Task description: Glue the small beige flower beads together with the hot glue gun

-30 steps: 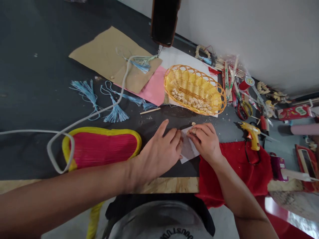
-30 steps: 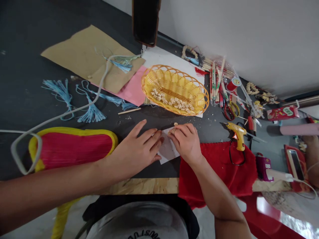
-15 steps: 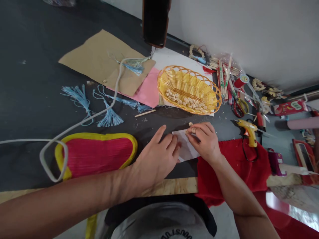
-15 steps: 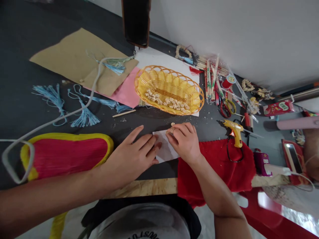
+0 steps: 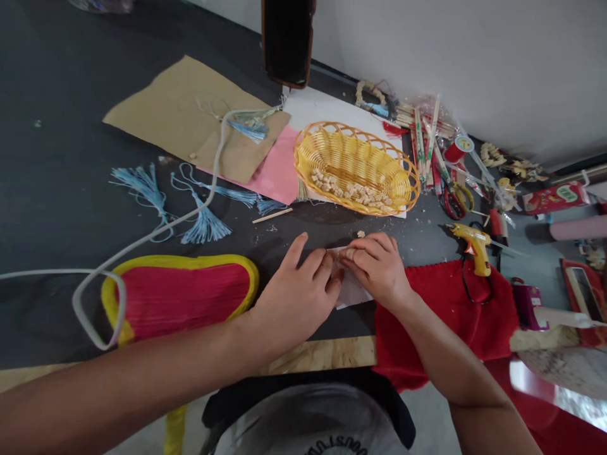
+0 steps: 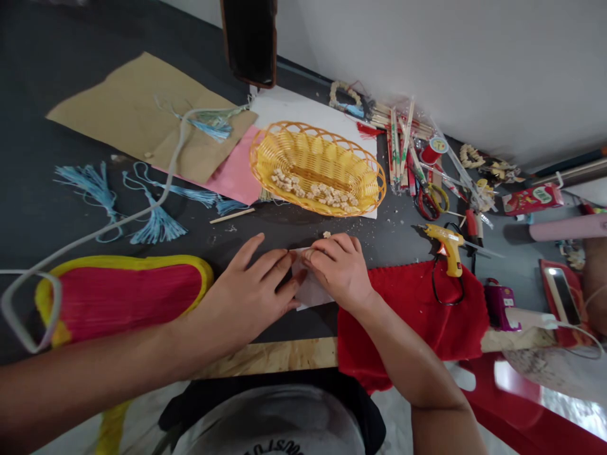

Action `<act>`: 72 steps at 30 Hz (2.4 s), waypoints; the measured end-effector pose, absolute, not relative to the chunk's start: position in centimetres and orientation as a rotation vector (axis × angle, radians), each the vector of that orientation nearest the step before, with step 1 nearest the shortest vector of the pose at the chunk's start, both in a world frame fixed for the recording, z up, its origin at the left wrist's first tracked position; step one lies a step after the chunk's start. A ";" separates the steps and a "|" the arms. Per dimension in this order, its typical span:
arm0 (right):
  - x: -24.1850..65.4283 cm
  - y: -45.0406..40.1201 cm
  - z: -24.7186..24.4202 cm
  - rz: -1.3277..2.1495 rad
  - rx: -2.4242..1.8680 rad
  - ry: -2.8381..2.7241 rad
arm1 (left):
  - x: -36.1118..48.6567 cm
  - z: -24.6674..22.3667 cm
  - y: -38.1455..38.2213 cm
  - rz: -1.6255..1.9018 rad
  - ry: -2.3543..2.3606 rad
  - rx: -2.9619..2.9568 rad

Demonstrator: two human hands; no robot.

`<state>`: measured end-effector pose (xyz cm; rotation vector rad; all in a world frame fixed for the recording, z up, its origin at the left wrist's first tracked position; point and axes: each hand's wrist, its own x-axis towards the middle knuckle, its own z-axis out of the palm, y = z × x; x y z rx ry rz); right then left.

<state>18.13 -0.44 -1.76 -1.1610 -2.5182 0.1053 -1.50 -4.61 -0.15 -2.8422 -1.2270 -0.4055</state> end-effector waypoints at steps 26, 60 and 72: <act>21.3 0.1 -1.1 0.232 -1.158 -2.475 | -2.4 0.0 -4.0 -0.389 -1.152 -2.919; 21.2 -0.7 -1.5 0.293 -1.049 -2.611 | -4.7 0.4 0.8 -0.337 -0.733 -3.122; 21.2 -0.7 -1.6 0.326 -1.046 -2.615 | -4.8 0.2 0.8 -0.355 -0.741 -3.114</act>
